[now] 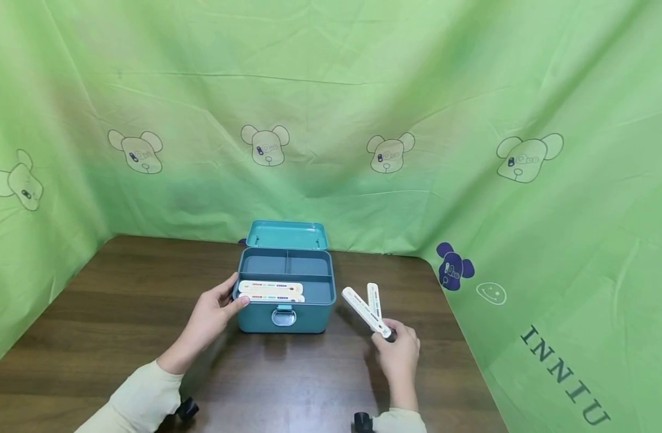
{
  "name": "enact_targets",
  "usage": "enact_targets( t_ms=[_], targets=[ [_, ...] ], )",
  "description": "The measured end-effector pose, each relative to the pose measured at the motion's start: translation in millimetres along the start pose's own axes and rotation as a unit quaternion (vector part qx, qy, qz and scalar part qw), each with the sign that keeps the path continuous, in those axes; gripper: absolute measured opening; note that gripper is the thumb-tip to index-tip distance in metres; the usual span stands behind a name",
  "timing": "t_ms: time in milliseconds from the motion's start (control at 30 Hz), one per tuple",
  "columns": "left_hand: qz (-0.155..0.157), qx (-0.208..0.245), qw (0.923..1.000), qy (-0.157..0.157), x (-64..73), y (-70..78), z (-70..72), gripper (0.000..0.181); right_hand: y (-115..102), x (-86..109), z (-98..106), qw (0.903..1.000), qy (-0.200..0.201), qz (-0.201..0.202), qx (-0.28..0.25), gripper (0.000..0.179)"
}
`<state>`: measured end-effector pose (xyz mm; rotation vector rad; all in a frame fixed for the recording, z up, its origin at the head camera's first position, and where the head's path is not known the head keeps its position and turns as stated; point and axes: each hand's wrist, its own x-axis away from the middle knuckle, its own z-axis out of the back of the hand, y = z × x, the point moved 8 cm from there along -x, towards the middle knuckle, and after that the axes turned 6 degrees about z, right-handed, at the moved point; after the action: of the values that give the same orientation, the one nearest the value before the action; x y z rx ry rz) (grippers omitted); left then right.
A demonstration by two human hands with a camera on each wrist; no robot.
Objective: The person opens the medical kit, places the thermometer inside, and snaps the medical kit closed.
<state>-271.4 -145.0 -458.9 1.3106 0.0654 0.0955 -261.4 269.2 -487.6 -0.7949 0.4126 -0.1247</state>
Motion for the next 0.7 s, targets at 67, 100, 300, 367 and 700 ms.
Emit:
enact_targets(
  t_ms=[67, 100, 300, 367, 700],
  targets=[
    [-0.003, 0.0, 1.0, -0.002, -0.4, 0.1, 0.1, 0.068, 3, -1.4, 1, 0.9999, 0.009, -0.011, -0.009, 0.034],
    [-0.004, 0.0, 1.0, -0.003, -0.3, 0.4, 0.2, 0.068, 4, -2.1, 1, 0.9997, 0.012, -0.015, -0.015, 0.034],
    [-0.002, 0.003, 1.0, -0.001, 1.1, 0.7, 0.8, 0.068, -4, -10.3, 6, 0.9979, 0.019, -0.003, -0.062, 0.035],
    [-0.001, 0.004, 1.0, 0.002, 1.1, 1.1, 1.2, 0.068, -11, -14.3, 8, 0.9964, 0.014, 0.01, -0.083, 0.035],
    [-0.001, -0.002, 1.0, 0.0, -0.8, 1.1, 0.2, 0.068, -44, -40.4, 20, 0.988, -0.042, 0.089, -0.119, 0.036]
  ],
)
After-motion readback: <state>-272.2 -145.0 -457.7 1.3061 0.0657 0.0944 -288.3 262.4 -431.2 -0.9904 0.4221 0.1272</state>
